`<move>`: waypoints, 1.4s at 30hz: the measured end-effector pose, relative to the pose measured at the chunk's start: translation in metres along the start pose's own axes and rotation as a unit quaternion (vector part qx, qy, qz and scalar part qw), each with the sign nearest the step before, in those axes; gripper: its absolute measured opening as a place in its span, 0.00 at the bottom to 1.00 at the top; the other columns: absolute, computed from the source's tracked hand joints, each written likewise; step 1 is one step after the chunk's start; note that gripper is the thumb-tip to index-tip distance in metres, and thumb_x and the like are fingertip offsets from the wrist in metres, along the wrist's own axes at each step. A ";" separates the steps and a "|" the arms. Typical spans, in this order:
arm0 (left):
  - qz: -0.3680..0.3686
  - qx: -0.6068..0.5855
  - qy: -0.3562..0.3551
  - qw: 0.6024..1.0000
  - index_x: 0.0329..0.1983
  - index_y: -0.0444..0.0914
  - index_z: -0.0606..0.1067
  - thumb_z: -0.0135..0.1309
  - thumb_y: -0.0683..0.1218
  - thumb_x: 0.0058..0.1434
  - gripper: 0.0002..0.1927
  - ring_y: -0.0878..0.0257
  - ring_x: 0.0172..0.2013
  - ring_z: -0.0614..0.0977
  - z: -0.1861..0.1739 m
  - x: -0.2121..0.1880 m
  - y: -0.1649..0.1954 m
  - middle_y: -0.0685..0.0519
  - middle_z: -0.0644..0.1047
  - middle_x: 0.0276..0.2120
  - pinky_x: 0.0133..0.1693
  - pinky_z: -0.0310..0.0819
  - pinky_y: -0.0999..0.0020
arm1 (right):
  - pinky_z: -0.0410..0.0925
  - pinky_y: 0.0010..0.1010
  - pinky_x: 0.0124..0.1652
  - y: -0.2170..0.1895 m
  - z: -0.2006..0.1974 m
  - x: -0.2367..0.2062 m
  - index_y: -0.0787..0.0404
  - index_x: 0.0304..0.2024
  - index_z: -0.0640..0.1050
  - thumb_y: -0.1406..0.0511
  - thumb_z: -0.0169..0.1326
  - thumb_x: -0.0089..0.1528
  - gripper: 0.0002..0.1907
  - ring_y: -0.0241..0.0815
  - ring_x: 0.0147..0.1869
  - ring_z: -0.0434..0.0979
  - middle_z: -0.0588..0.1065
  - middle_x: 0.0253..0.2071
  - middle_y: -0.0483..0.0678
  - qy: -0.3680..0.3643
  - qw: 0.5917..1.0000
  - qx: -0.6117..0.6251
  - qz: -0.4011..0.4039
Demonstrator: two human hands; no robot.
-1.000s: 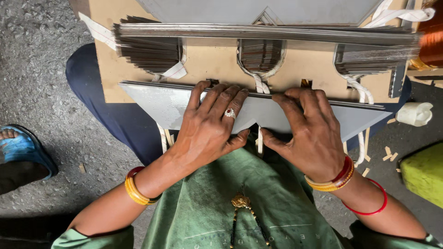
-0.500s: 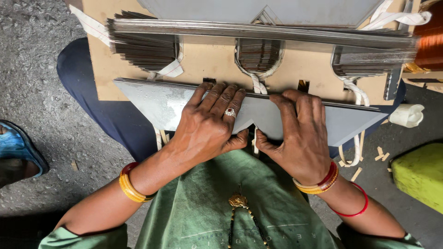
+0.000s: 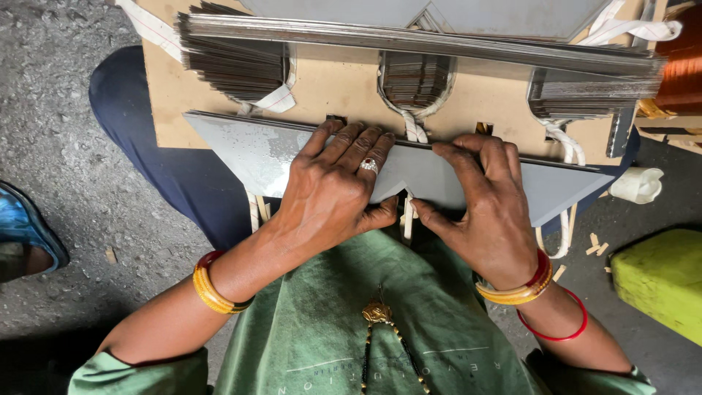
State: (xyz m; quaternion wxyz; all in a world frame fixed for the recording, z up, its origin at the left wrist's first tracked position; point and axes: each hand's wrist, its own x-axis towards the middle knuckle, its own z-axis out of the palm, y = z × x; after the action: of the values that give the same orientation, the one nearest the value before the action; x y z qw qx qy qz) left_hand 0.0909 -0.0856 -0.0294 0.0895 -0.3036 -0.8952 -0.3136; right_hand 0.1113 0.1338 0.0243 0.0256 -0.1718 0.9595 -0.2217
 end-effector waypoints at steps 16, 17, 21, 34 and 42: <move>-0.023 0.003 -0.039 0.999 0.64 0.31 0.73 0.66 0.56 0.56 0.38 0.48 0.58 0.77 -0.010 0.000 0.004 0.43 0.78 0.54 0.63 0.63 0.49 | 0.68 0.46 0.54 0.005 0.006 -0.001 0.68 0.55 0.77 0.62 0.69 0.52 0.31 0.58 0.56 0.70 0.71 0.53 0.57 0.038 0.999 -0.015 -0.032; -0.025 -0.002 -0.054 0.998 0.67 0.31 0.71 0.66 0.57 0.57 0.40 0.48 0.57 0.76 -0.013 0.001 0.004 0.43 0.77 0.54 0.64 0.61 0.48 | 0.68 0.46 0.54 0.005 0.006 -0.002 0.68 0.55 0.77 0.62 0.69 0.52 0.31 0.58 0.55 0.70 0.70 0.53 0.57 0.041 0.999 -0.010 -0.030; -0.022 -0.029 -0.042 0.998 0.68 0.32 0.68 0.65 0.56 0.55 0.41 0.46 0.52 0.75 -0.026 0.007 0.011 0.43 0.75 0.56 0.58 0.62 0.51 | 0.67 0.48 0.54 0.004 0.004 -0.006 0.68 0.55 0.77 0.59 0.66 0.56 0.29 0.58 0.54 0.70 0.70 0.53 0.57 0.109 0.992 -0.043 -0.046; 0.024 0.050 -0.071 0.996 0.70 0.34 0.69 0.65 0.53 0.61 0.37 0.48 0.49 0.72 -0.020 0.014 0.011 0.45 0.72 0.52 0.56 0.62 0.48 | 0.66 0.49 0.56 0.018 0.000 -0.020 0.65 0.59 0.77 0.56 0.67 0.61 0.29 0.56 0.57 0.70 0.70 0.56 0.54 0.092 0.991 -0.090 -0.043; -0.004 0.009 -0.066 0.998 0.66 0.32 0.71 0.67 0.55 0.55 0.39 0.48 0.56 0.72 -0.016 0.009 0.011 0.45 0.72 0.55 0.60 0.63 0.49 | 0.64 0.48 0.58 0.010 -0.002 -0.010 0.68 0.60 0.76 0.59 0.68 0.57 0.33 0.58 0.59 0.69 0.70 0.57 0.56 0.008 0.998 -0.063 -0.006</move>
State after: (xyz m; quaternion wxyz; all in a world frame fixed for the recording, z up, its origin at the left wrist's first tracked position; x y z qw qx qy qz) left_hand 0.0901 -0.0845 -0.0084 0.0316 -0.3189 -0.9032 -0.2856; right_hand 0.1178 0.1463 0.0213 0.0054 -0.1766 0.9708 -0.1620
